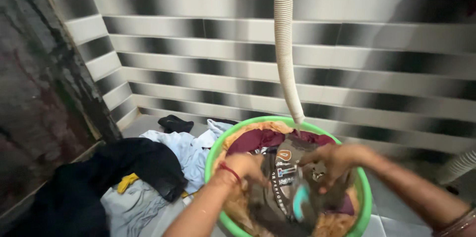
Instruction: The person washes clothes by hand in a green basin filled with water. They submerge and agitate various garments including a peach-colored dress, white cloth, maroon shirt, black shirt, and light blue shirt, handling them one at a time.
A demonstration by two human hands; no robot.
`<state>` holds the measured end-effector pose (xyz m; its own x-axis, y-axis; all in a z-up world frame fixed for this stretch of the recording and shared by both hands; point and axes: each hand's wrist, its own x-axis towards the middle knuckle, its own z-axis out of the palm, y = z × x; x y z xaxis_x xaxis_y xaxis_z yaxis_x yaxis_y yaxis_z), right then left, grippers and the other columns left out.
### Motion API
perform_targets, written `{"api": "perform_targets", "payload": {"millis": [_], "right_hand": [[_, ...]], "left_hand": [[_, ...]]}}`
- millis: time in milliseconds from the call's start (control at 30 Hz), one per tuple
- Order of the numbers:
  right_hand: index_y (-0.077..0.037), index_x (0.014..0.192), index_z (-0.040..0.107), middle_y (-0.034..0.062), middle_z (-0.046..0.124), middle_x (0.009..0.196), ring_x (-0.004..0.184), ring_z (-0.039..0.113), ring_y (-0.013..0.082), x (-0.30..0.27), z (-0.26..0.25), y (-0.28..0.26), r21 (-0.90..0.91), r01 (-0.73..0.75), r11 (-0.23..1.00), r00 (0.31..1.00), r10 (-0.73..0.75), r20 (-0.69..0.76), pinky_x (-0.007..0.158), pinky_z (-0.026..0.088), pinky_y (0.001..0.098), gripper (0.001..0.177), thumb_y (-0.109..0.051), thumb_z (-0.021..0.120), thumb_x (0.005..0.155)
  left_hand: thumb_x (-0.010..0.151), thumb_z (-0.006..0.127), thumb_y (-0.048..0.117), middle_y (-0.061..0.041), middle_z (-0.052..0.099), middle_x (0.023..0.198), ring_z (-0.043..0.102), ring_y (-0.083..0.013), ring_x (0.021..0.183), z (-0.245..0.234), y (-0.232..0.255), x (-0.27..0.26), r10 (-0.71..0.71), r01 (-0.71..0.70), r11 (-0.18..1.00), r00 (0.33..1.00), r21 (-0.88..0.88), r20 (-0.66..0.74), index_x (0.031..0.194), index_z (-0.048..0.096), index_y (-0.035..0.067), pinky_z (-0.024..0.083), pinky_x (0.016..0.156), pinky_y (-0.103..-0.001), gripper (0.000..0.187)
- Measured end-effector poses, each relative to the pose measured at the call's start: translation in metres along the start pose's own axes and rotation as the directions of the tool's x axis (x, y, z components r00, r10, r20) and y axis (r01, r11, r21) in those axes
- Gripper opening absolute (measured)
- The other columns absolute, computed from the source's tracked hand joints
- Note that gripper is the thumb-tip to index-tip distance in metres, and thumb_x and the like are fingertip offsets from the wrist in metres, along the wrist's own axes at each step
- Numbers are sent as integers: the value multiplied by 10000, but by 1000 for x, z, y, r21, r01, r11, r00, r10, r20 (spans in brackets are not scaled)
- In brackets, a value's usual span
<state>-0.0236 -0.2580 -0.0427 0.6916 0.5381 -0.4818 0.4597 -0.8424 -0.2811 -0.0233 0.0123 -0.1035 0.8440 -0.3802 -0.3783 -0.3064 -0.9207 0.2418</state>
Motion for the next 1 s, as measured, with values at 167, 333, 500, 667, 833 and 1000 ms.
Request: {"api": "perform_targets", "payload": {"millis": [167,333,500,667,833,1000], "right_hand": [[-342,1634,89,251,-23,1677,1506,270,460,48,70,-10,-239,-191,952,981,180,-69,1233,331,414,1433,-388,1055,576],[-472,1628,1,134,-172,1720,1529,94,542,113,133,5,-174,-363,915,931,366,-17,1185,300,625,1273,-245,929,788],[-438,1607,138,212,48,1658,1372,355,578,166,171,57,-381,-288,878,903,117,-412,1083,431,568,999,-18,664,870],[-342,1663,142,284,21,1749,1324,535,416,192,178,86,-211,-253,944,945,195,-262,1047,546,455,966,-1,603,886],[-339,1660,92,286,-7,1741,1349,488,438,192,187,83,-217,-256,942,951,205,-233,1061,531,470,1028,-48,654,850],[-336,1657,43,287,-34,1733,1375,440,460,181,199,65,-254,-242,936,946,169,-277,1075,517,485,1100,-96,706,814]], "left_hand": [[607,868,679,-207,-71,1714,-22,-529,1549,53,43,7,-100,95,994,992,59,76,1665,-62,301,176,1146,-791,1459],[562,920,616,-140,-251,1729,-124,-526,1559,106,36,35,-181,184,983,974,-12,133,1648,-127,341,162,1128,-833,1533],[731,912,430,-245,-163,1727,-23,-587,1515,153,8,89,-66,79,995,983,67,-171,1652,-101,277,129,1206,-645,1378],[861,816,335,-143,-76,1700,-4,-428,1552,174,3,142,-132,121,984,988,131,79,1662,-162,268,59,1208,-687,1266],[850,793,343,-173,108,1606,157,-420,1471,177,9,164,-68,67,998,993,13,97,1567,45,213,167,1170,-627,1044],[838,769,352,-203,291,1512,318,-412,1390,181,8,143,-50,49,999,993,9,108,1473,253,157,274,1132,-566,841]]}}
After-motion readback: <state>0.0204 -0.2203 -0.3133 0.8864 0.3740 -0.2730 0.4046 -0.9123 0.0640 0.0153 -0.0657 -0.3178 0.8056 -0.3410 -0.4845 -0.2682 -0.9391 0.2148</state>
